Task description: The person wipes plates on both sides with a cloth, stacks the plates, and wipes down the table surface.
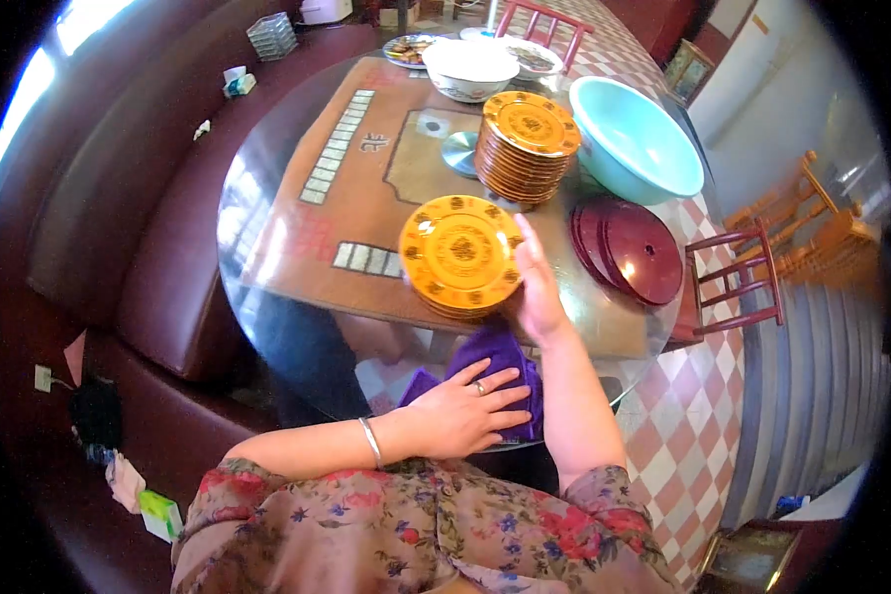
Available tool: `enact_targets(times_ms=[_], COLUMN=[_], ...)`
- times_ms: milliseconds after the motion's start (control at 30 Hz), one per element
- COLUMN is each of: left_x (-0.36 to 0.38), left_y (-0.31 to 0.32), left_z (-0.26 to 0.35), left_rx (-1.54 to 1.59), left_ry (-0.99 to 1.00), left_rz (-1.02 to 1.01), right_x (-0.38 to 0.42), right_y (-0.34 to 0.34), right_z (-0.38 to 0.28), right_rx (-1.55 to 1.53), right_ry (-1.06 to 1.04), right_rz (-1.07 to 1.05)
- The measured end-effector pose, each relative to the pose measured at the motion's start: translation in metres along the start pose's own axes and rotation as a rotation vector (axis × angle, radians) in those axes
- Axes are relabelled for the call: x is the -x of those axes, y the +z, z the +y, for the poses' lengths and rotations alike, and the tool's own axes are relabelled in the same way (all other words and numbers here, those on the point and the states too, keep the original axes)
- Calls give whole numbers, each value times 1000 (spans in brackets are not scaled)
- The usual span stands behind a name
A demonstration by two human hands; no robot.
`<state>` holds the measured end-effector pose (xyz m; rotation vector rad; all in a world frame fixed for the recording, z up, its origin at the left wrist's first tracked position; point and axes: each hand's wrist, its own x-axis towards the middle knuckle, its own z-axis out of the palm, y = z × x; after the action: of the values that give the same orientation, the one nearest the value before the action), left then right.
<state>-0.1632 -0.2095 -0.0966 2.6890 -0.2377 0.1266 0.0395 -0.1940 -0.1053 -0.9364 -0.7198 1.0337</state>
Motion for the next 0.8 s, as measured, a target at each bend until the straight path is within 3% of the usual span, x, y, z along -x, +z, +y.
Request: enact_targets(times_ms=[367,500,633,667,733,767,800], left_x=[0,-2,-10,-10,-15,-9,-3], left_y=[0,-1,-2,-6,-18,-31,-43], left_z=[0,1,-7,-14,-28,-24,-24], left_rx=[20,-6,-71,53,589,406,251], left_ry=[-1,-2,-146,-157,-145,-118,17], left_rz=[27,65,134,222,519,727,736], right_x=[2,4,21,35,64,79,93], right_y=[13,14,20,25,28,25,22], right_z=[17,5,-22,-31,-42,-36,-24], right_rx=[216,326,396,549,859,1019,1178], right_ry=[16,-109,-139,-147,-162,-164,-168], right_rz=[-439,-312,-117,-79,-1,56,118])
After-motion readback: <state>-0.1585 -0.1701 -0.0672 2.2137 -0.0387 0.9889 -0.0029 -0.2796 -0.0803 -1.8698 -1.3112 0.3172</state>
